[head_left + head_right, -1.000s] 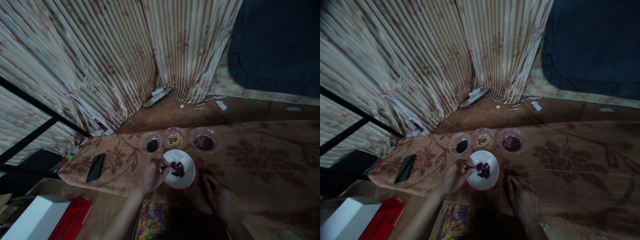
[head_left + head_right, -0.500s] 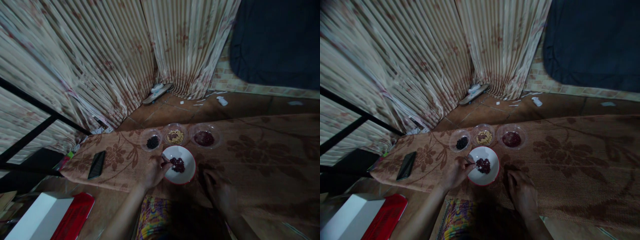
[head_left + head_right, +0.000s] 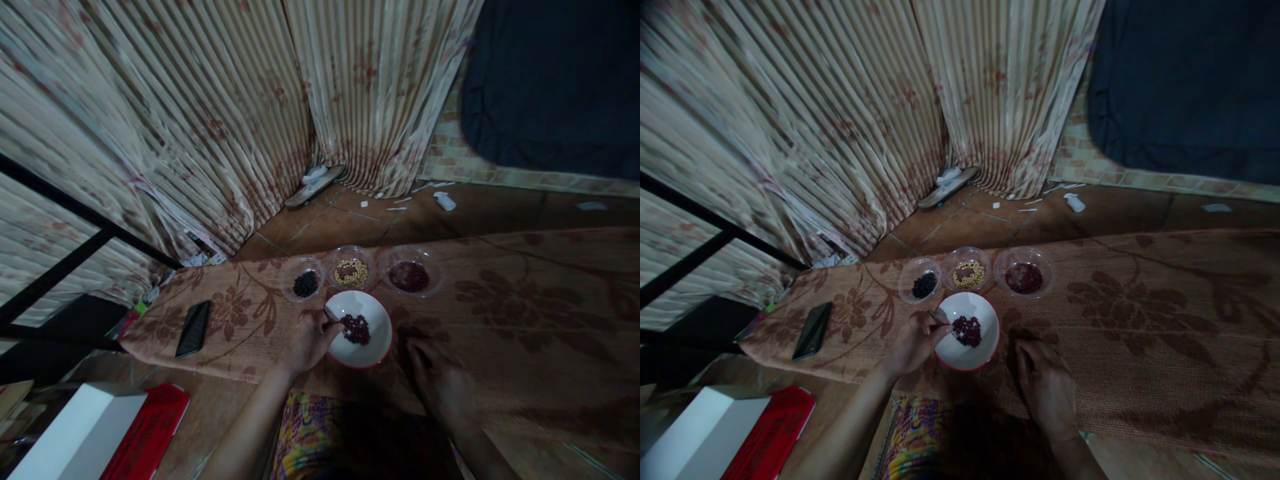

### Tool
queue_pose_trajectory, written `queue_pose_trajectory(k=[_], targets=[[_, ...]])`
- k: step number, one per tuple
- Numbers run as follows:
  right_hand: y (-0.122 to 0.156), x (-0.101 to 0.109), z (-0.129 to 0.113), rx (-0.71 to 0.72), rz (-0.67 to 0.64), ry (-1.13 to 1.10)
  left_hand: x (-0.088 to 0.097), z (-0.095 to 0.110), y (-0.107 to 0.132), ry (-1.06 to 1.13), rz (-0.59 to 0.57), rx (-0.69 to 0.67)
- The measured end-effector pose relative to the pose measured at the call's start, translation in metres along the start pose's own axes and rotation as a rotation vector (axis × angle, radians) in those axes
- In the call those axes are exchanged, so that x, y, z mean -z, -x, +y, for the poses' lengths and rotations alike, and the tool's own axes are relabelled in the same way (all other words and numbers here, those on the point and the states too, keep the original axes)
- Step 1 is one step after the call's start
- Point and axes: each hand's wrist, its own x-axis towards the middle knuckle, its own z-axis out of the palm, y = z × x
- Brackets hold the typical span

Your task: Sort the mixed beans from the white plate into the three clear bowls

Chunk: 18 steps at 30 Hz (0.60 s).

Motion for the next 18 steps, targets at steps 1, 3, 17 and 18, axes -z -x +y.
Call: queue_pose_trajectory(k=[1, 3, 17, 18], targets=[[0.0001, -0.0003, 0.0001, 0.002, 0.004, 0.003, -0.0004, -0.0005, -0.0002, 0.004, 0.003, 0.002], [0.0002, -0.0006, 0.0005, 0.007, 0.014, 0.021, -0.0013, -0.0018, -0.0005, 0.004, 0.011, 0.003], [0.0006, 0.0008, -0.0004, 0.007, 0.003, 0.033, 0.0017, 0.001, 0.0011, -0.026, 0.034, -0.018], [0.0006, 0.0008, -0.0003, 0.007, 0.003, 0.04, 0.002, 0.001, 0.0011, -0.033, 0.037, -0.01]])
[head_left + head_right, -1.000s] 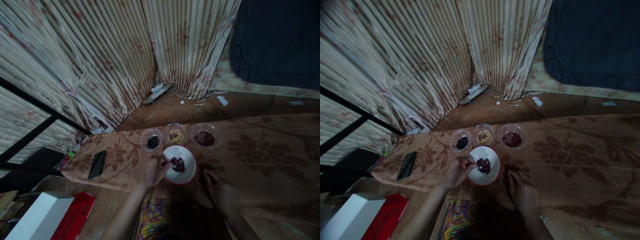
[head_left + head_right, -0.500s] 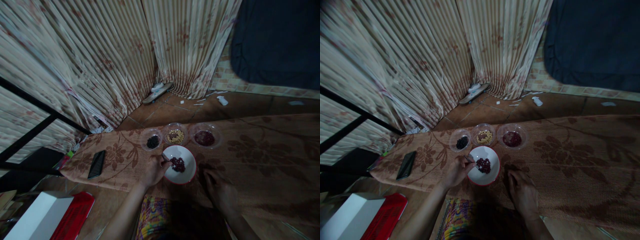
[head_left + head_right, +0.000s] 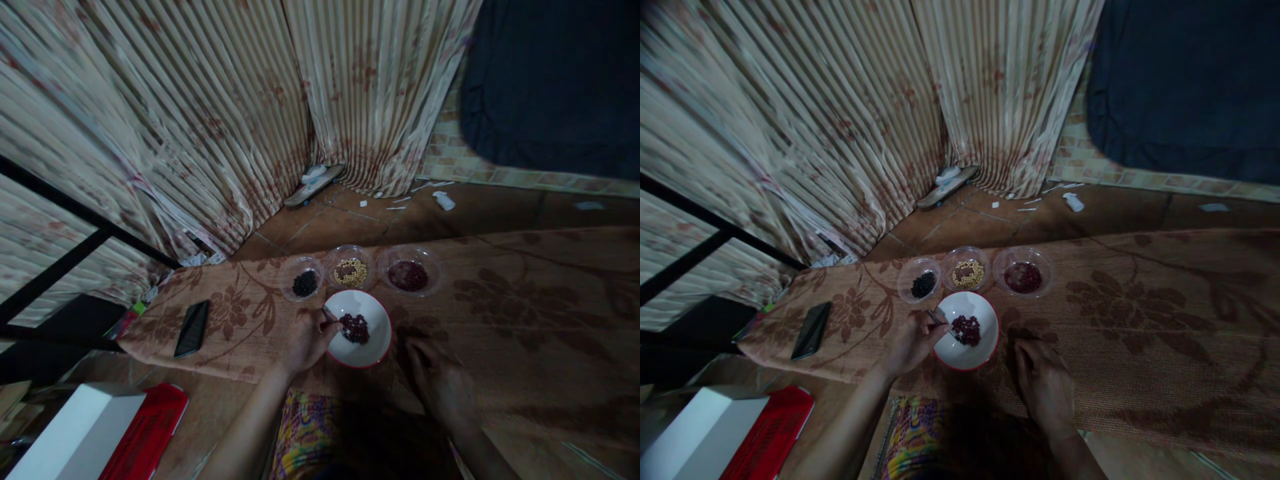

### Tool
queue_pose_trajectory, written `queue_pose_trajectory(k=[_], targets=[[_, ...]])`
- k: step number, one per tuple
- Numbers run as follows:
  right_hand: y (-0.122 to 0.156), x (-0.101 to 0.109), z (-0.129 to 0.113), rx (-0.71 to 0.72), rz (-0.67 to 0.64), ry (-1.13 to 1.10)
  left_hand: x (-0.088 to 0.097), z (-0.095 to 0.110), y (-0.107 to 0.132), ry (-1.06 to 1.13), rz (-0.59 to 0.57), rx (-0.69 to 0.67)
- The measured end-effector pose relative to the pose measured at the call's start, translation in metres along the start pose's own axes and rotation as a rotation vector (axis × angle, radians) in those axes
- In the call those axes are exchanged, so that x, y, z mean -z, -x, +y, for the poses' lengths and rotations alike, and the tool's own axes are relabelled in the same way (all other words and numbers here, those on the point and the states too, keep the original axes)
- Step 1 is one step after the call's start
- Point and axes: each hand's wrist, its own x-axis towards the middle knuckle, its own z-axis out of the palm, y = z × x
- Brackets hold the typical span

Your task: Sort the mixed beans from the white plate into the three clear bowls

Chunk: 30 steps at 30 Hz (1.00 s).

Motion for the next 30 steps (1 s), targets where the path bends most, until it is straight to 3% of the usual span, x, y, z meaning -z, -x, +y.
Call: queue_pose_trajectory(k=[12, 30], targets=[[-0.0005, -0.0005, 0.0019, 0.033, 0.002, 0.002, 0.002, 0.0, -0.0011, 0.015, -0.053, -0.01], [-0.0001, 0.0011, -0.0012, -0.006, -0.02, -0.018, -0.0023, 0.0025, -0.0018, -0.025, -0.015, 0.019]])
